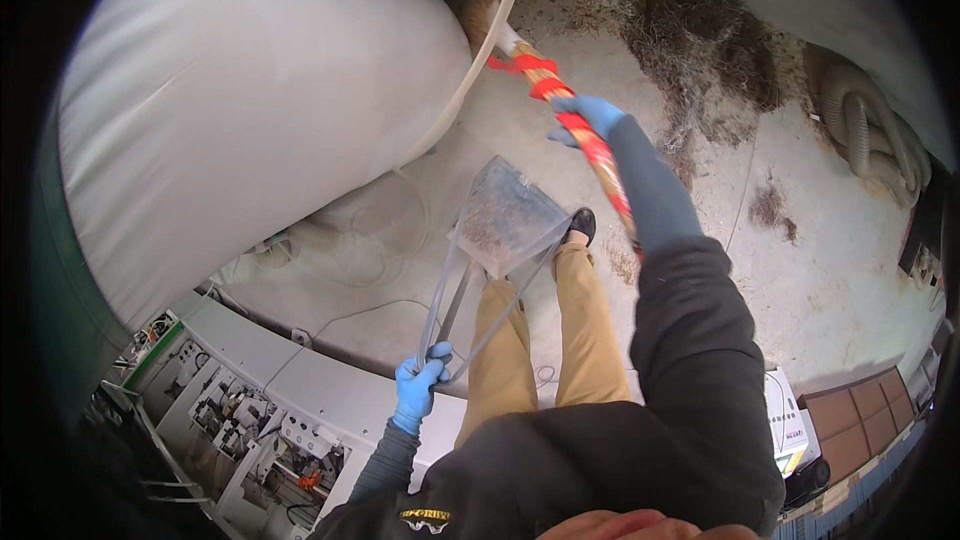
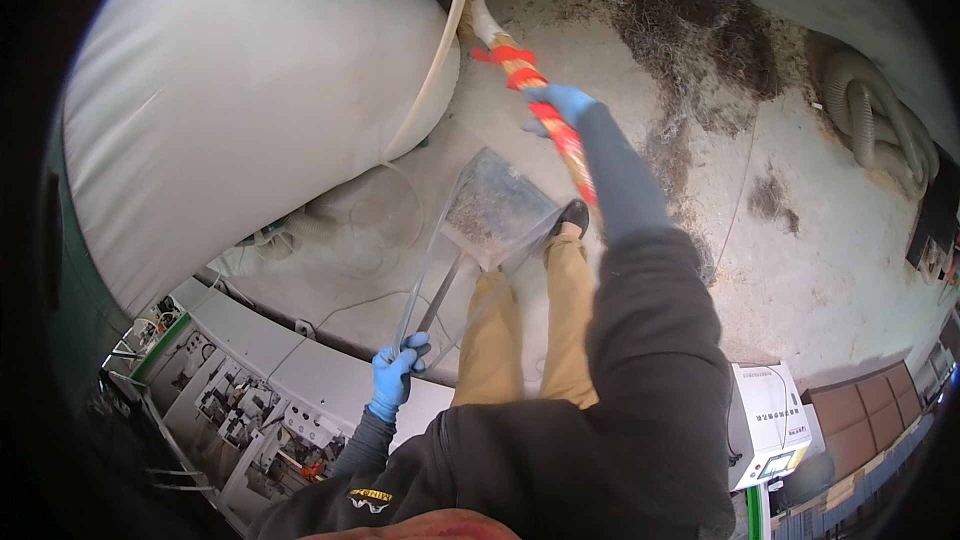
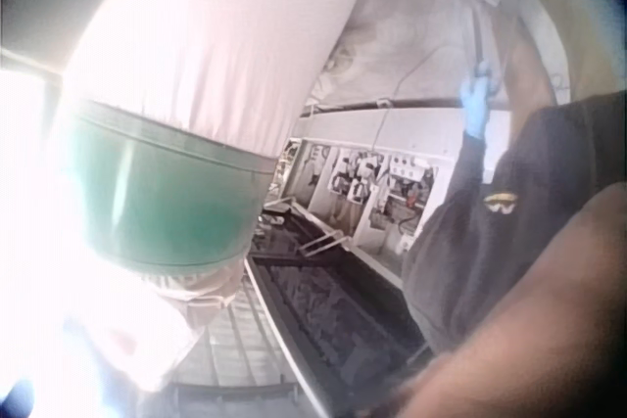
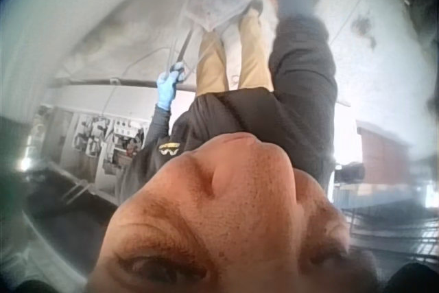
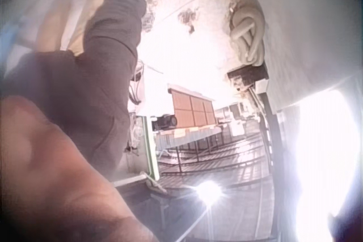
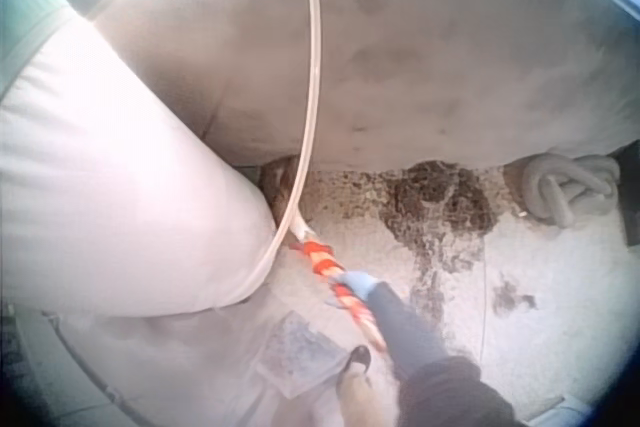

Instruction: The person sweeps debris on a factory floor into a dustpan, empties it into a waste bag, and continues sweeping. They also cut a red strap from a broom with scissors and rewrap the broom handle with the strap.

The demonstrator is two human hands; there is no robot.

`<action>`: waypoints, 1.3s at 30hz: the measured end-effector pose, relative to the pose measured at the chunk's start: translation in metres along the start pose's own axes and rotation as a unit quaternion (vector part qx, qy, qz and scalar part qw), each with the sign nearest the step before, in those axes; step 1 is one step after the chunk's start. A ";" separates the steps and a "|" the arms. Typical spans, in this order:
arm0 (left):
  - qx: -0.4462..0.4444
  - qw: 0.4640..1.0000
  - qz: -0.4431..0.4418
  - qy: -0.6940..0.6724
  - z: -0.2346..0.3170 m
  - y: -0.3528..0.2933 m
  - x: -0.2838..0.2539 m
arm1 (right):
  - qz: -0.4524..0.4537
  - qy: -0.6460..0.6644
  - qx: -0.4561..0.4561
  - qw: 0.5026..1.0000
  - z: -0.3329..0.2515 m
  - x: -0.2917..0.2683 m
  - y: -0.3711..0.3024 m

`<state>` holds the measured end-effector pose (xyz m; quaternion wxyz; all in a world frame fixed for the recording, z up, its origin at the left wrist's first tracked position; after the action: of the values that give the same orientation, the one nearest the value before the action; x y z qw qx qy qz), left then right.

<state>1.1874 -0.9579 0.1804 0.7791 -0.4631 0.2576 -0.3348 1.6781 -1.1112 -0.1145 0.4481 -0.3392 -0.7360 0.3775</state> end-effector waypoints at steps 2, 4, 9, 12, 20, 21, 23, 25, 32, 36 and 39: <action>-0.004 1.000 0.010 -0.006 -0.004 0.005 0.005 | -0.002 -0.011 0.000 1.000 -0.014 0.011 0.033; -0.006 1.000 0.017 -0.017 -0.005 0.008 0.009 | 0.010 -0.025 0.015 1.000 -0.010 -0.002 0.039; -0.029 1.000 0.010 -0.004 0.002 0.017 0.018 | 0.132 0.006 -0.014 0.991 0.029 -0.142 -0.037; -0.027 1.000 0.001 0.005 0.011 0.018 0.019 | 0.168 0.065 -0.011 0.984 0.049 -0.222 -0.109; -0.036 0.998 -0.015 0.042 0.020 0.016 0.012 | 0.228 0.090 -0.043 0.969 0.090 -0.254 -0.287; -0.034 0.998 -0.018 0.045 0.020 0.016 0.012 | 0.225 0.095 -0.034 0.969 0.097 -0.240 -0.292; -0.029 0.998 -0.024 0.059 0.019 0.016 0.011 | 0.183 0.107 -0.021 0.977 0.105 -0.203 -0.282; -0.021 0.998 -0.024 0.059 0.018 0.015 0.010 | 0.123 0.076 -0.008 0.989 0.111 -0.164 -0.252; -0.012 0.997 -0.013 0.068 0.010 0.007 0.008 | 0.023 -0.062 0.081 0.994 0.125 -0.050 -0.102; -0.004 0.998 0.001 0.070 0.009 0.004 0.008 | 0.079 -0.076 0.079 0.991 0.136 -0.061 -0.106; 0.000 0.998 -0.002 0.055 0.007 0.005 0.010 | 0.169 -0.036 0.029 0.985 0.125 -0.102 -0.150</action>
<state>1.2008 -0.9601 0.1786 0.7632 -0.4443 0.2991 -0.3614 1.5768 -1.3004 -0.0661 0.3608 -0.4318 -0.6726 0.4806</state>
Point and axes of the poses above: each hand's wrist, its own y-axis towards the middle knuckle, its own x-axis out of the palm, z = x × y, the point moved 4 cm from there along y, towards the middle knuckle, and after that the axes turned 3 degrees about -x, right-handed, at the moved point
